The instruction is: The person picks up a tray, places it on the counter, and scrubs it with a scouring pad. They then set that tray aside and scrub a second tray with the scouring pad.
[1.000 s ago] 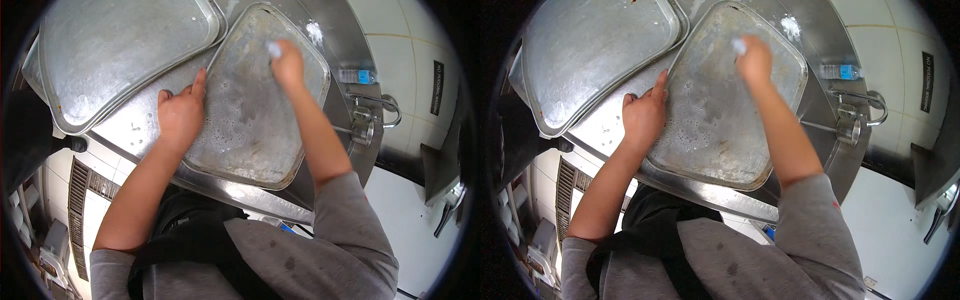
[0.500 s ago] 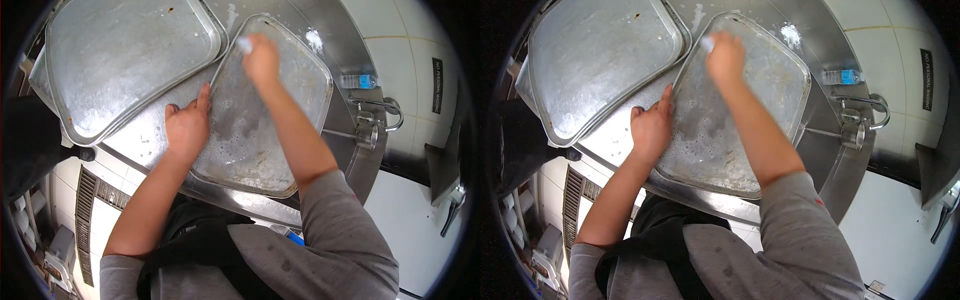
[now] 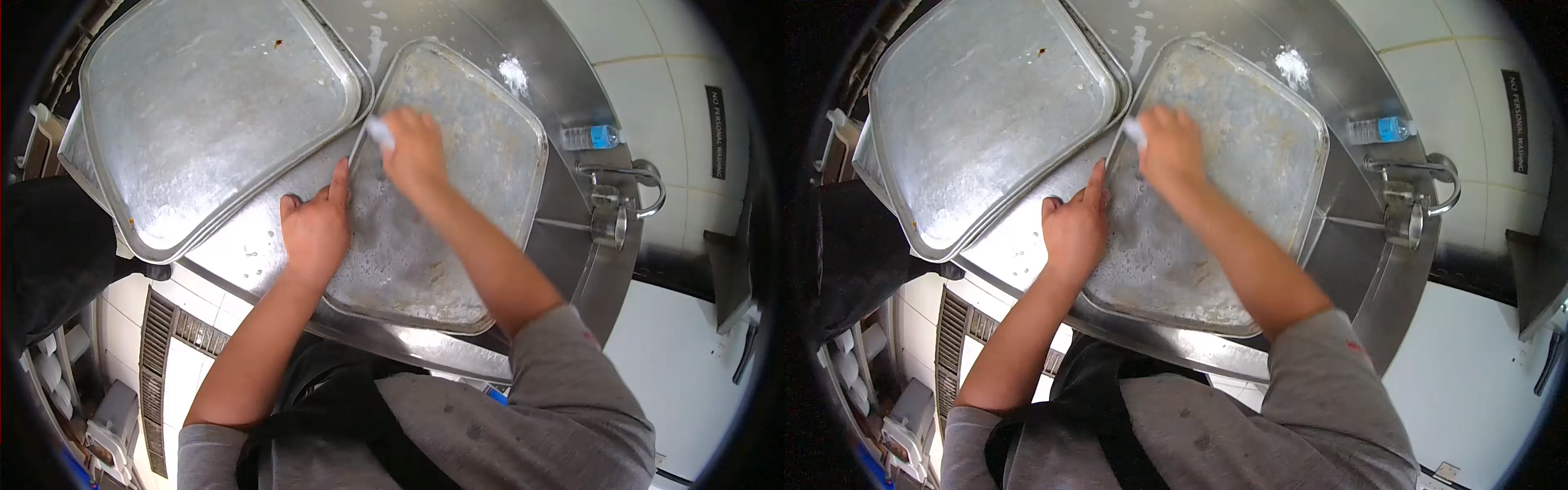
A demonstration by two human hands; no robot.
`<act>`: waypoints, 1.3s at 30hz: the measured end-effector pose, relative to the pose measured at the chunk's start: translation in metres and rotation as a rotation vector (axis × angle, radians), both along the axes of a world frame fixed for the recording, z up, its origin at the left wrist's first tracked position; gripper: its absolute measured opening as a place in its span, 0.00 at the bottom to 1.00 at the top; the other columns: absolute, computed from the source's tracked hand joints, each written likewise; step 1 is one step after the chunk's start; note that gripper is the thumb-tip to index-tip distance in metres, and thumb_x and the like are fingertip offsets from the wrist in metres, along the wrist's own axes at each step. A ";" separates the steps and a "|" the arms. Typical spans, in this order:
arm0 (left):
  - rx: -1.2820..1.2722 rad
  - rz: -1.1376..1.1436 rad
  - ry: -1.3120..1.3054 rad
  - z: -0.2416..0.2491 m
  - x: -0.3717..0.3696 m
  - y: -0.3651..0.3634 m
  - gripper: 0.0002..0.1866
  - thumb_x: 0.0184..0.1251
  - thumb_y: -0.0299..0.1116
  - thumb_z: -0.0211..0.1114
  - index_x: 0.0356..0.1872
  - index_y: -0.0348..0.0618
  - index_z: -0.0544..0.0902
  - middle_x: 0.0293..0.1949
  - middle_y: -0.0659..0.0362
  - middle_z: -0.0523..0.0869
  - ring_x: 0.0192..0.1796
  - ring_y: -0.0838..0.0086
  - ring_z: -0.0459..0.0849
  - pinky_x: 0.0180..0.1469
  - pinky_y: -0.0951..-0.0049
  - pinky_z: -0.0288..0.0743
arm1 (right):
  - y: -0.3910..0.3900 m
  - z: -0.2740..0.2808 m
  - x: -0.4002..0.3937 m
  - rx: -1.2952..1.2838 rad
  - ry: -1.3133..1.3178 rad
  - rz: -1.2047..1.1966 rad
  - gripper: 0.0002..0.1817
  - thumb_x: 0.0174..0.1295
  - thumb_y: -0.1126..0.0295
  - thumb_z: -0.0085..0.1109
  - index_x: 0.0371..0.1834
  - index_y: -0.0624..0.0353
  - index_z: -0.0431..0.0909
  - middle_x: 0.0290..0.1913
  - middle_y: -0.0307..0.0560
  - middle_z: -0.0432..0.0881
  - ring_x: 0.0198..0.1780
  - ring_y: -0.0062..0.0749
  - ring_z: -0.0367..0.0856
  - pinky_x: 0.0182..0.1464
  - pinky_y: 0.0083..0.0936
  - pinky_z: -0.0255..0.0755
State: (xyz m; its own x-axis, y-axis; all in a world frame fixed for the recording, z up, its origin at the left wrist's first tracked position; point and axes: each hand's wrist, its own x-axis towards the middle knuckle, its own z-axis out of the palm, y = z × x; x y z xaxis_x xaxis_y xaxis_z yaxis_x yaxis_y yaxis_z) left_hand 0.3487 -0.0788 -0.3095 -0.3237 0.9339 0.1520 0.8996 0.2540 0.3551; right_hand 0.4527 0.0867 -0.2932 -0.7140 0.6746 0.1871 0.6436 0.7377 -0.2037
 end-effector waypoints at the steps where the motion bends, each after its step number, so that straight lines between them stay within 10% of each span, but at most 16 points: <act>1: -0.007 -0.001 0.010 0.001 0.000 -0.001 0.25 0.70 0.35 0.60 0.68 0.51 0.73 0.23 0.59 0.86 0.18 0.69 0.76 0.36 0.66 0.64 | 0.018 -0.003 -0.004 -0.009 0.002 -0.008 0.18 0.52 0.74 0.63 0.49 0.57 0.81 0.49 0.51 0.81 0.51 0.56 0.76 0.54 0.46 0.71; 5: -0.010 0.011 0.033 0.001 0.000 0.001 0.25 0.70 0.34 0.61 0.68 0.51 0.74 0.23 0.60 0.86 0.18 0.69 0.76 0.36 0.66 0.63 | 0.093 -0.011 -0.033 0.169 0.088 -0.178 0.19 0.50 0.76 0.64 0.47 0.57 0.80 0.50 0.51 0.80 0.50 0.56 0.76 0.54 0.46 0.71; 11: -0.003 -0.004 0.007 0.004 0.000 0.002 0.25 0.69 0.34 0.61 0.68 0.52 0.74 0.23 0.60 0.86 0.18 0.68 0.76 0.35 0.66 0.63 | -0.002 -0.007 0.020 0.077 0.056 0.060 0.14 0.56 0.72 0.61 0.47 0.58 0.79 0.44 0.53 0.82 0.48 0.54 0.78 0.50 0.47 0.72; 15: -0.004 0.015 0.051 0.000 0.002 0.001 0.25 0.69 0.35 0.60 0.68 0.50 0.74 0.22 0.63 0.84 0.18 0.69 0.74 0.38 0.63 0.63 | 0.120 -0.005 0.023 0.249 0.213 -0.318 0.15 0.55 0.73 0.61 0.47 0.57 0.80 0.44 0.51 0.82 0.49 0.54 0.77 0.51 0.45 0.72; 22: -0.058 -0.019 -0.002 0.011 0.001 0.003 0.29 0.66 0.33 0.60 0.70 0.50 0.70 0.36 0.59 0.85 0.28 0.69 0.80 0.41 0.64 0.63 | -0.066 0.018 0.090 -0.172 0.104 -0.066 0.18 0.51 0.79 0.63 0.47 0.60 0.78 0.45 0.56 0.80 0.49 0.55 0.77 0.53 0.42 0.73; 27: 0.084 -0.067 -0.115 0.017 0.002 -0.006 0.33 0.62 0.25 0.58 0.72 0.48 0.67 0.59 0.51 0.75 0.54 0.62 0.79 0.50 0.60 0.67 | -0.100 0.061 0.205 -0.650 0.438 -0.691 0.11 0.65 0.65 0.62 0.47 0.54 0.80 0.43 0.46 0.83 0.42 0.40 0.81 0.45 0.36 0.75; 29: 0.249 -0.165 -0.133 0.005 0.005 -0.003 0.34 0.58 0.18 0.56 0.70 0.44 0.68 0.63 0.46 0.70 0.62 0.52 0.72 0.60 0.52 0.66 | -0.131 0.097 0.253 -1.417 1.447 -0.857 0.15 0.71 0.56 0.57 0.49 0.55 0.79 0.44 0.44 0.83 0.40 0.36 0.81 0.44 0.32 0.76; 35: 0.317 -0.284 -0.329 -0.005 0.035 -0.023 0.36 0.53 0.11 0.50 0.68 0.39 0.68 0.69 0.38 0.64 0.72 0.40 0.61 0.77 0.49 0.51 | -0.214 0.147 0.295 -1.572 1.789 -0.362 0.17 0.72 0.54 0.54 0.50 0.57 0.79 0.43 0.44 0.84 0.40 0.35 0.81 0.45 0.34 0.77; 39: 0.316 -0.297 -0.333 -0.021 0.054 -0.049 0.35 0.53 0.12 0.49 0.69 0.33 0.66 0.70 0.36 0.64 0.75 0.39 0.57 0.78 0.50 0.48 | -0.232 0.136 0.310 -1.489 1.868 -0.603 0.16 0.73 0.55 0.53 0.49 0.55 0.80 0.42 0.42 0.85 0.41 0.32 0.82 0.44 0.34 0.77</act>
